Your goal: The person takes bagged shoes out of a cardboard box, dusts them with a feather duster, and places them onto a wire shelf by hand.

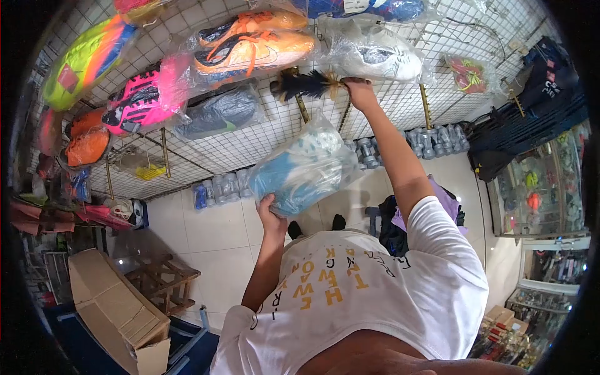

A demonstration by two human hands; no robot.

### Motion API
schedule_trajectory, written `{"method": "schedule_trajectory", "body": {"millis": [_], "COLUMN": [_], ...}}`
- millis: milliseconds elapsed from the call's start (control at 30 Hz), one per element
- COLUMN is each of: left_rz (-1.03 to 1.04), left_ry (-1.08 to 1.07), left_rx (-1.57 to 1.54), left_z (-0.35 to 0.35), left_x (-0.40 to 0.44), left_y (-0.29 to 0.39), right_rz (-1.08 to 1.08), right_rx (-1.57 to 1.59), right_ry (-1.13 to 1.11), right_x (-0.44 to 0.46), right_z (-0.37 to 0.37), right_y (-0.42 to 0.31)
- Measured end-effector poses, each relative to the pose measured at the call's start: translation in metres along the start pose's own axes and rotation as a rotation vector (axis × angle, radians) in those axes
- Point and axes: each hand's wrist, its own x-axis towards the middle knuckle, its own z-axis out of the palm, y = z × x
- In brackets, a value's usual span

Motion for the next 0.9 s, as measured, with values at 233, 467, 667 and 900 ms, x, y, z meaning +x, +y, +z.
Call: {"method": "schedule_trajectory", "body": {"millis": [233, 467, 667, 900], "left_rz": [0.051, 0.076, 0.351, 0.518], "left_ry": [-0.062, -0.109, -0.384, -1.028], "left_rx": [-0.014, -0.055, 0.271, 0.663], "left_z": [-0.005, 0.008, 0.021, 0.089], "left_x": [0.007, 0.008, 0.024, 0.029], "left_y": [-0.003, -0.002, 0.004, 0.03], "right_rz": [-0.022, 0.436, 1.126, 0.67], "right_rx": [0.036, 0.669, 1.781, 2.355], "right_ry": [0.058, 0.089, -0.368, 0.08], "right_x": [-0.015, -0.105, -0.185, -0.201], "right_z": [-0.005, -0.046, -0.126, -0.15], "right_y": [-0.006, -0.041, -0.099, -0.075]}}
